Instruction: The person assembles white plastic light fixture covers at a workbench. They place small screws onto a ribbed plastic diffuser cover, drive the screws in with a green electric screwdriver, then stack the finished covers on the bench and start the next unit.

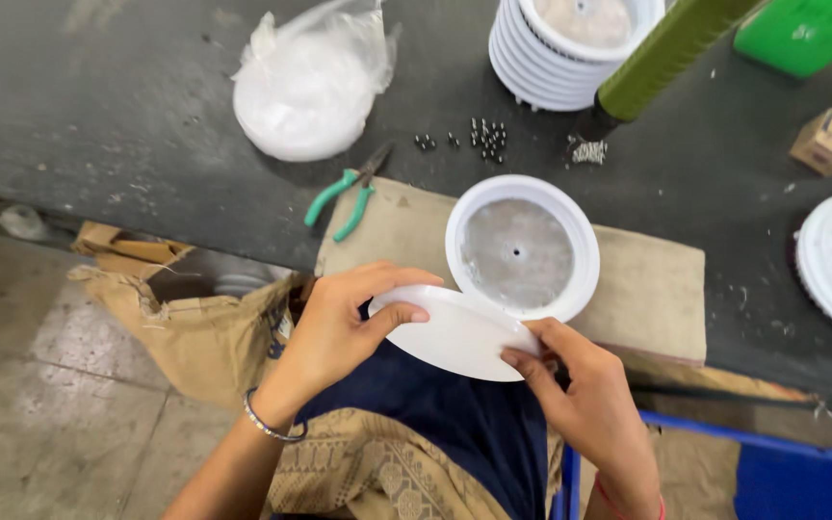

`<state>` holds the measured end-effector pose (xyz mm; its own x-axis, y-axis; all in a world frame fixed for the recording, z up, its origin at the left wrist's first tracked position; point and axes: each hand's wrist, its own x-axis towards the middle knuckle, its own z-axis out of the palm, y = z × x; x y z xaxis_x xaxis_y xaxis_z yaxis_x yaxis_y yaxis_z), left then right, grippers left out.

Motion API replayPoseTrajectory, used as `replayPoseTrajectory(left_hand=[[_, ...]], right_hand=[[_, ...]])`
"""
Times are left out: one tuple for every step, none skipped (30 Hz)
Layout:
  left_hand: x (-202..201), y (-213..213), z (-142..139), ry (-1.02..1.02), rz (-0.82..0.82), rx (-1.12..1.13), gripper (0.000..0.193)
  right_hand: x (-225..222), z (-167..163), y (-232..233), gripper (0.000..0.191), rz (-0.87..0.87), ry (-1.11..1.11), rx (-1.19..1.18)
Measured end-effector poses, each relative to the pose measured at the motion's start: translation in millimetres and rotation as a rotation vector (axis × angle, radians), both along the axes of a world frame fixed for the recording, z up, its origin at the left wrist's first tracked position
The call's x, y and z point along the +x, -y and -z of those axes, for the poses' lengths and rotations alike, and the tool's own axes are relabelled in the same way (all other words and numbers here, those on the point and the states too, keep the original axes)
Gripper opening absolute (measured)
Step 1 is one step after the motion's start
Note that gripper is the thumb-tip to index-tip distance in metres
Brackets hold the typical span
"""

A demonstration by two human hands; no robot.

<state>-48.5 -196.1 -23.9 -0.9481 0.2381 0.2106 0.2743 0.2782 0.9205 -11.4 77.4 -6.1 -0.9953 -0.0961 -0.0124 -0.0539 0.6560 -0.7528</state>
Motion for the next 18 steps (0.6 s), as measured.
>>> replayPoseTrajectory(left_hand=[[1.5, -2.9, 5.3, 0.048, -0.008, -0.008, 0.029], [2.8, -6.3, 12.6, 0.095, -0.014, -0.015, 0.026], [2.5, -9.2, 21.0, 0.131, -0.009, 0.094, 0.024], [2.6, -10.7, 30.6, 0.165, -0.005, 0.2, 0.022], [2.6, -11.2, 40.6, 0.2, -0.005, 0.305, 0.02], [0.8, -11.0, 50.8, 0.253, 0.004, 0.417, 0.019], [-1.1, -10.1, 60.7, 0.304, 0.009, 0.527, 0.019], [-1.4, -10.0, 70.4, 0.355, 0.013, 0.639, 0.019], [-2.4, -9.8, 79.4, 0.367, 0.018, 0.675, 0.018], [-3.3, -10.0, 87.8, 0.378, 0.022, 0.711, 0.017], [-2.9, -10.5, 95.2, 0.392, 0.025, 0.748, 0.017], [-2.3, -11.4, 101.4, 0.397, 0.026, 0.762, 0.017], [-1.9, -13.1, 106.5, 0.401, 0.027, 0.777, 0.017], [-1.9, -14.0, 109.9, 0.404, 0.028, 0.79, 0.017], [-1.9, -15.0, 111.7, 0.414, 0.021, 0.794, 0.017], [-2.2, -16.1, 111.9, 0.424, 0.015, 0.796, 0.018], [-3.5, -17.0, 110.6, 0.433, 0.011, 0.799, 0.018], [-4.5, -16.8, 107.5, 0.433, 0.025, 0.739, 0.018]], right_hand=[[2.0, -1.8, -0.7, 0.028, 0.016, 0.066, 0.038], [4.3, -2.8, -2.5, 0.035, 0.001, 0.055, -0.039], [4.4, -2.8, -5.3, 0.041, -0.011, 0.038, -0.118], [5.2, -1.2, -8.2, 0.048, -0.023, 0.017, -0.198], [6.3, 0.7, -11.9, 0.052, -0.04, -0.002, -0.24], [5.8, 3.4, -16.4, 0.056, -0.062, -0.025, -0.281], [4.5, 7.3, -20.9, 0.06, -0.087, -0.049, -0.323], [5.0, 12.4, -25.0, 0.055, -0.061, 0.009, -0.335], [5.4, 18.8, -27.7, 0.051, -0.035, 0.065, -0.346], [5.6, 25.7, -30.6, 0.046, -0.01, 0.122, -0.356], [7.3, 32.6, -33.3, 0.039, 0.017, 0.166, -0.396], [9.4, 39.7, -34.9, 0.032, 0.044, 0.211, -0.437], [10.5, 46.0, -36.4, 0.025, 0.07, 0.257, -0.478], [10.6, 51.3, -37.5, 0.023, 0.093, 0.253, -0.492], [10.9, 54.8, -38.8, 0.021, 0.117, 0.249, -0.505], [11.5, 56.3, -40.0, 0.02, 0.143, 0.243, -0.519], [11.6, 56.6, -40.5, 0.019, 0.144, 0.213, -0.495], [12.0, 55.5, -40.3, 0.019, 0.146, 0.184, -0.472]])
